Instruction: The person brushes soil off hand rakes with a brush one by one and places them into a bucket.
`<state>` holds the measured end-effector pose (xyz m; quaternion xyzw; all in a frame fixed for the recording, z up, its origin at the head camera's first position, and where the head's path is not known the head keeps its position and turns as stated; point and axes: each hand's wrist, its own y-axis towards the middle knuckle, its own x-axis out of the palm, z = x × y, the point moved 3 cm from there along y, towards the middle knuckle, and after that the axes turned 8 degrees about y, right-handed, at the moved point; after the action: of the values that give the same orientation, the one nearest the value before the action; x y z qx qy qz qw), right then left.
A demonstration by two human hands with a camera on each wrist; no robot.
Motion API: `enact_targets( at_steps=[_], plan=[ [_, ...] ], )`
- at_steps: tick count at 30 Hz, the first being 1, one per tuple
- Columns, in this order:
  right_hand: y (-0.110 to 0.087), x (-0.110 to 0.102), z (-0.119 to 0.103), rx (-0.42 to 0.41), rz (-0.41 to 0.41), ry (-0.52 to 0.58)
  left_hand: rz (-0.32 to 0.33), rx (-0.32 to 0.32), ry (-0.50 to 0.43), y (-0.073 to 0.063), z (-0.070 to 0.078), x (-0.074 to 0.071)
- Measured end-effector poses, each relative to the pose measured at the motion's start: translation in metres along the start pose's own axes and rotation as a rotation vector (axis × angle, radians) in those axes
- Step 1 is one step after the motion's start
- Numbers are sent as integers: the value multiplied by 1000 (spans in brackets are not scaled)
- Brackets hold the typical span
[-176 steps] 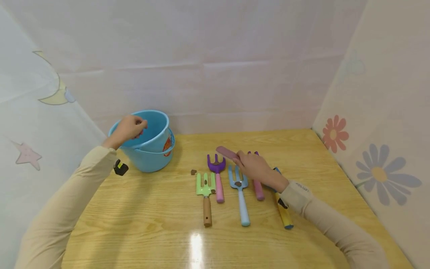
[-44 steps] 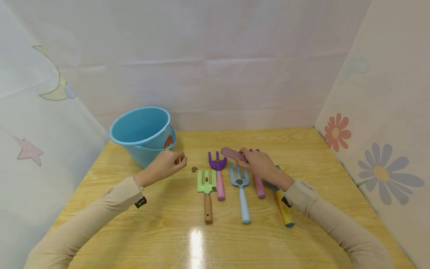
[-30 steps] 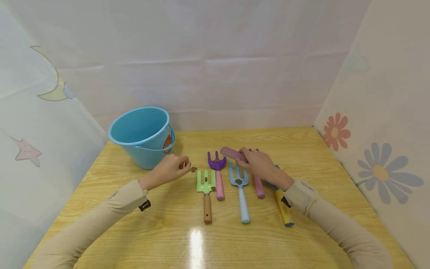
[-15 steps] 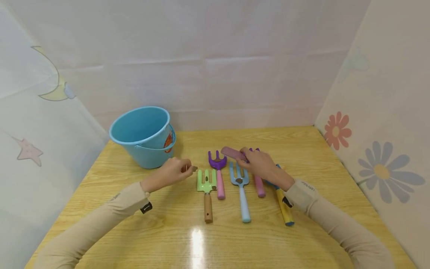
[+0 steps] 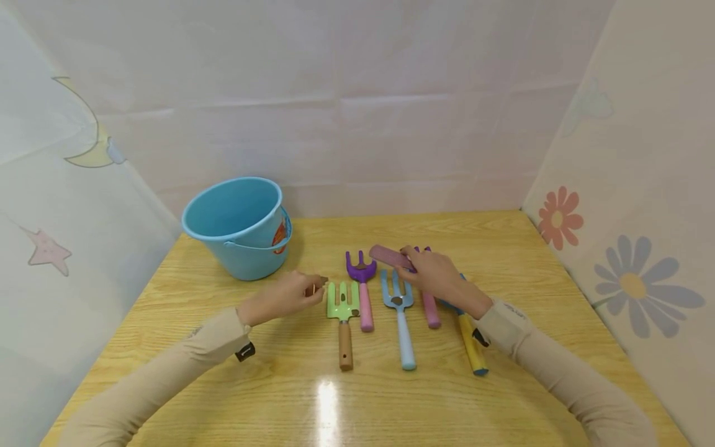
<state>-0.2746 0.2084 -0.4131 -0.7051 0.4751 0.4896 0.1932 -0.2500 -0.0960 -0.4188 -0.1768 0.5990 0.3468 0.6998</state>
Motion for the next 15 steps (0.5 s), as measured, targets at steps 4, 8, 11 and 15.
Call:
enact_targets(
  at_steps=[4,8,11,15],
  plan=[
    [-1,-1,1,7,0,-1,-35,13,-28,-3,2,5],
    [-1,-2,2,-1,9,-15,-63,8,-78,-6,3,9],
    [0,-1,1,-6,7,-15,-87,13,-93,-7,5,14],
    [0,-1,0,-8,2,-8,-126,25,-92,-8,8,19]
  ],
)
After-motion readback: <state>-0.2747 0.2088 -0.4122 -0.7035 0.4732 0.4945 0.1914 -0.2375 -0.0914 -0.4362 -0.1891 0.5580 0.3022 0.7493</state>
